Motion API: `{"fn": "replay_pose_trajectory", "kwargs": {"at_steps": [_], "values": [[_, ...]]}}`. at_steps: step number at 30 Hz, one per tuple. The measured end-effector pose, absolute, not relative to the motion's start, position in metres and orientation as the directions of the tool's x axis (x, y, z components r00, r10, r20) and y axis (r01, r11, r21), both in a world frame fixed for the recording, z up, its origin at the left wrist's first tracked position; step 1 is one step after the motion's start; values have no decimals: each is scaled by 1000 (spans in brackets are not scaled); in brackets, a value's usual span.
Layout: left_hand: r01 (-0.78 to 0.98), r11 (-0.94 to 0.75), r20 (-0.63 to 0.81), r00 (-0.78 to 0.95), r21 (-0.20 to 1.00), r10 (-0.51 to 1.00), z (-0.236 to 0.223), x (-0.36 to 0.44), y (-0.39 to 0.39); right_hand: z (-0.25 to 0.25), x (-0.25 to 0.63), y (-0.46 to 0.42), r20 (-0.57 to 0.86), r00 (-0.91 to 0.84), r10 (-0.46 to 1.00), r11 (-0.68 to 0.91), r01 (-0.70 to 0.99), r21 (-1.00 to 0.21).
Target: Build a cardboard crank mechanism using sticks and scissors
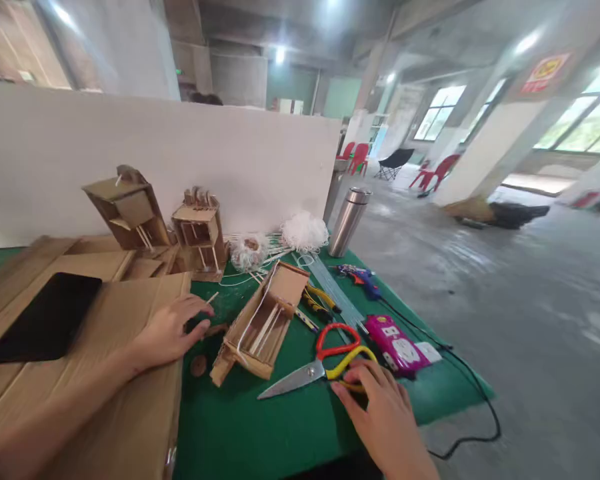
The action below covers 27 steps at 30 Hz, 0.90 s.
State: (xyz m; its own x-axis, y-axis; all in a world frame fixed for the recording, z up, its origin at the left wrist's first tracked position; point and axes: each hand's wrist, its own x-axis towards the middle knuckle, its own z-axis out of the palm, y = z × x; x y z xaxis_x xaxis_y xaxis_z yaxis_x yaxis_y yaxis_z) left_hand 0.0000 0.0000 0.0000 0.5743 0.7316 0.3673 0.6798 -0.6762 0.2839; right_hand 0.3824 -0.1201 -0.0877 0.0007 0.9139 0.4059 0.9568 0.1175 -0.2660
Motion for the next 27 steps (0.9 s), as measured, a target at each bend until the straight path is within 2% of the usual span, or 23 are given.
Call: {"fn": "replay_pose_trajectory", "kwargs": {"at_steps": [5,10,16,21,27], "values": [[641,-716,351,627,275,696,0,1,-5,-74,377,-119,403,5,915,106,961,-254],[622,-739,387,634,259,669,2,3,-7,-63,375,-119,369,-31,929,152,940,-306],[606,-759,458,619,239,638,2,2,-8,-69,382,-126,504,7,863,177,932,-315],[582,-783,593,557,220,581,2,6,-14,-60,383,-132,634,15,773,228,926,-300],[512,-826,663,537,236,522,24,25,-31,-31,382,-134,615,81,784,232,881,-412]]}}
